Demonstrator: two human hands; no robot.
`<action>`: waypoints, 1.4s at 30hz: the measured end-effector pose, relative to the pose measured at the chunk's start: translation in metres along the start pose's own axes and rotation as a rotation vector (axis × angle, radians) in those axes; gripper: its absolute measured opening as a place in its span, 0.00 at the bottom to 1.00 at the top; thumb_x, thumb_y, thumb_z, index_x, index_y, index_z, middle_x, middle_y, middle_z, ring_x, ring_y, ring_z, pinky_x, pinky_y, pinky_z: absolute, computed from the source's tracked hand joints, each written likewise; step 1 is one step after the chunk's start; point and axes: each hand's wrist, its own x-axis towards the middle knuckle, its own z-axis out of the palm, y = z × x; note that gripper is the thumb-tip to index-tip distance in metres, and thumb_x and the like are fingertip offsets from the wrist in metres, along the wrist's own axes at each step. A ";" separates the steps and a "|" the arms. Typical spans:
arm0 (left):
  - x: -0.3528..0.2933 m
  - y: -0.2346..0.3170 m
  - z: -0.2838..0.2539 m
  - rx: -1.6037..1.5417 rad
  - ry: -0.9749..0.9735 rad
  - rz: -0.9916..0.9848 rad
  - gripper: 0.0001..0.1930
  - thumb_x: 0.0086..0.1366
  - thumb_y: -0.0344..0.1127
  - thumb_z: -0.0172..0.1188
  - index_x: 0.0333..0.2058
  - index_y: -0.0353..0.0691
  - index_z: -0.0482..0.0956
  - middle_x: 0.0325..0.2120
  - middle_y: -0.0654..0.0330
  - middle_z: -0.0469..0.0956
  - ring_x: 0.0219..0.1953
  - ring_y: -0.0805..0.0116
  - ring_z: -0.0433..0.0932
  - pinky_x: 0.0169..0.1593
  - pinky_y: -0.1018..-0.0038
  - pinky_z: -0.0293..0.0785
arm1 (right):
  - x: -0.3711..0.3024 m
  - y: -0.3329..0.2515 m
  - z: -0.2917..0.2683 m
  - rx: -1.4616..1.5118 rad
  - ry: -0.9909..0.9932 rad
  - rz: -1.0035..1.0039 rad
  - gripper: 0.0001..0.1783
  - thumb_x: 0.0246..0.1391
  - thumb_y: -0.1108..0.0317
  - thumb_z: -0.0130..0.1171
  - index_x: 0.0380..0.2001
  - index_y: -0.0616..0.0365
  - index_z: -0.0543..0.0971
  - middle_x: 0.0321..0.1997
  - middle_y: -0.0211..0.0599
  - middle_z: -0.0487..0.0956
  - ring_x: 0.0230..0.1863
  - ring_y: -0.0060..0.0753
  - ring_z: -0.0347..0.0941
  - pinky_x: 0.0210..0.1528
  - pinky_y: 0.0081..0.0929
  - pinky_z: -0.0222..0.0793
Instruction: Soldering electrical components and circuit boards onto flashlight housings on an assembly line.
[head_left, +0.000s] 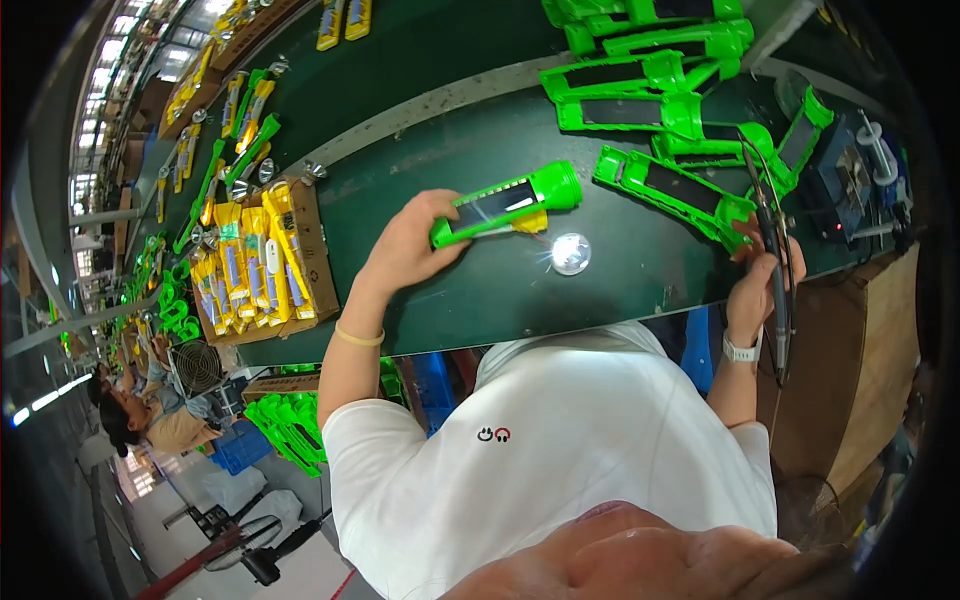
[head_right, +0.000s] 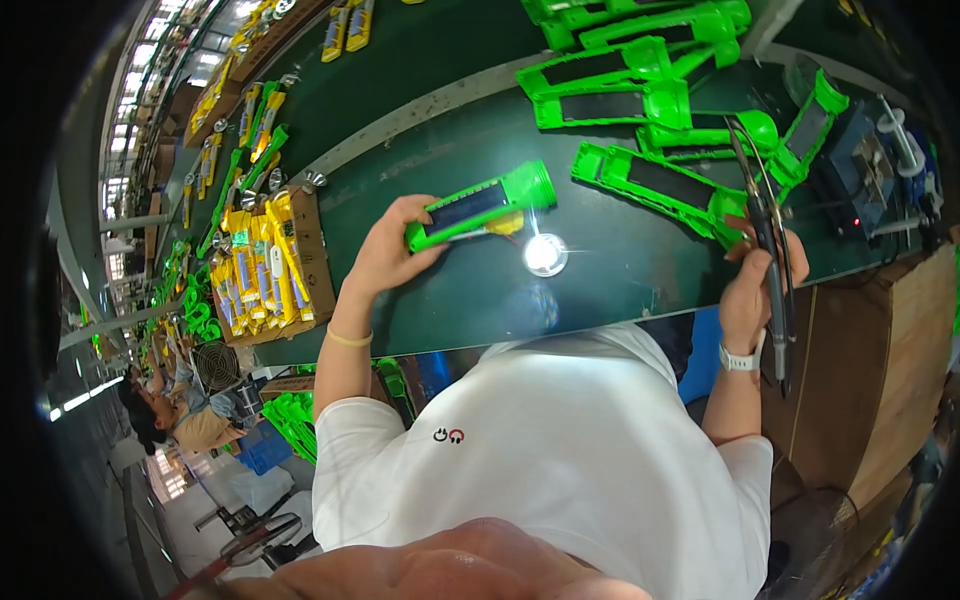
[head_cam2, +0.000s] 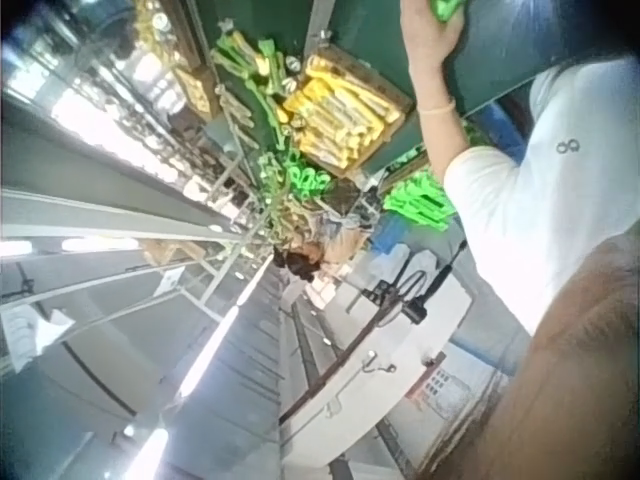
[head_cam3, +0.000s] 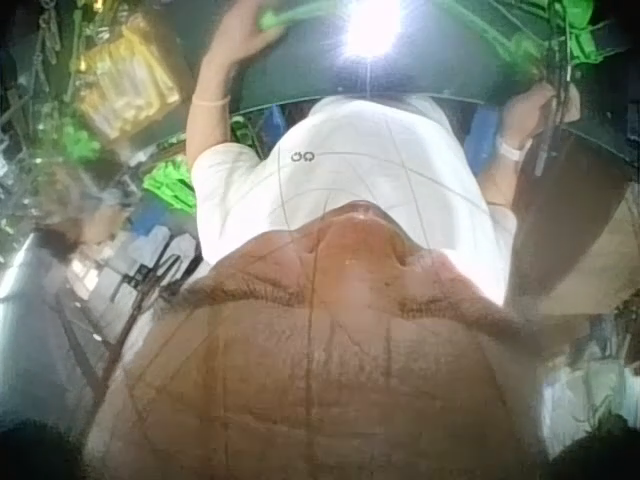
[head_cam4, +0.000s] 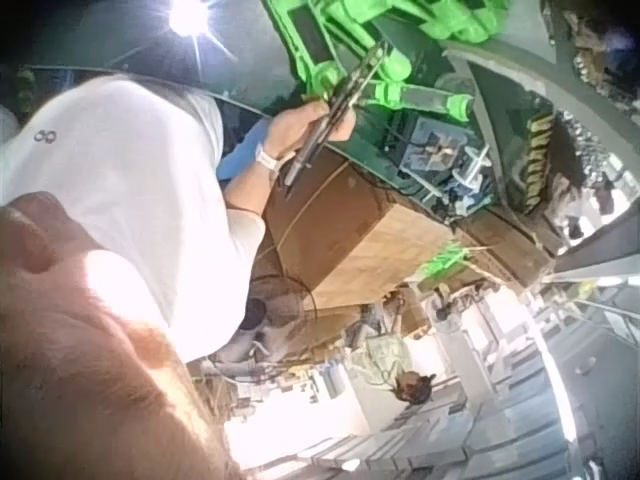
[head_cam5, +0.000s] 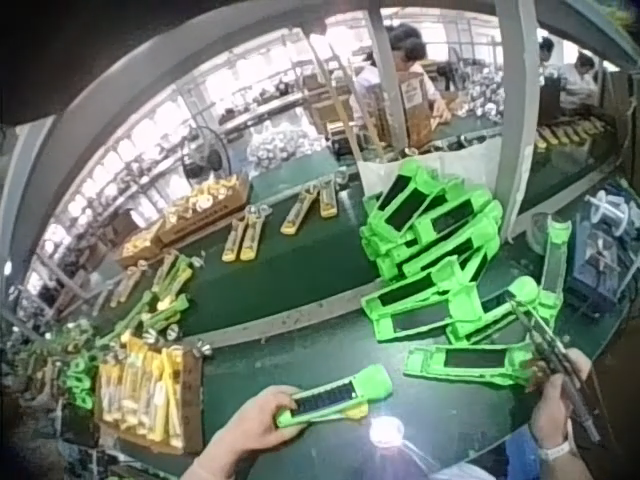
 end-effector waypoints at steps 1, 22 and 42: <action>0.007 -0.008 -0.009 0.075 0.056 -0.002 0.21 0.44 0.29 0.66 0.36 0.41 0.66 0.41 0.51 0.71 0.43 0.53 0.71 0.47 0.69 0.68 | 0.000 0.004 -0.006 -0.052 -0.002 -0.046 0.22 0.59 0.55 0.46 0.48 0.58 0.56 0.43 0.50 0.74 0.38 0.33 0.73 0.32 0.21 0.66; 0.263 -0.252 -0.144 0.884 0.308 -0.815 0.30 0.51 0.55 0.59 0.45 0.36 0.69 0.43 0.50 0.75 0.46 0.54 0.74 0.48 0.59 0.69 | 0.013 0.007 -0.007 0.077 -0.099 -0.003 0.28 0.58 0.45 0.42 0.48 0.55 0.53 0.40 0.55 0.73 0.33 0.45 0.76 0.32 0.32 0.74; -0.038 0.032 0.003 0.079 -0.035 0.032 0.21 0.45 0.33 0.66 0.41 0.41 0.74 0.41 0.58 0.73 0.45 0.58 0.70 0.49 0.66 0.61 | -0.006 -0.020 0.116 0.786 -0.465 0.299 0.21 0.62 0.52 0.36 0.52 0.50 0.52 0.37 0.50 0.72 0.35 0.43 0.74 0.32 0.38 0.76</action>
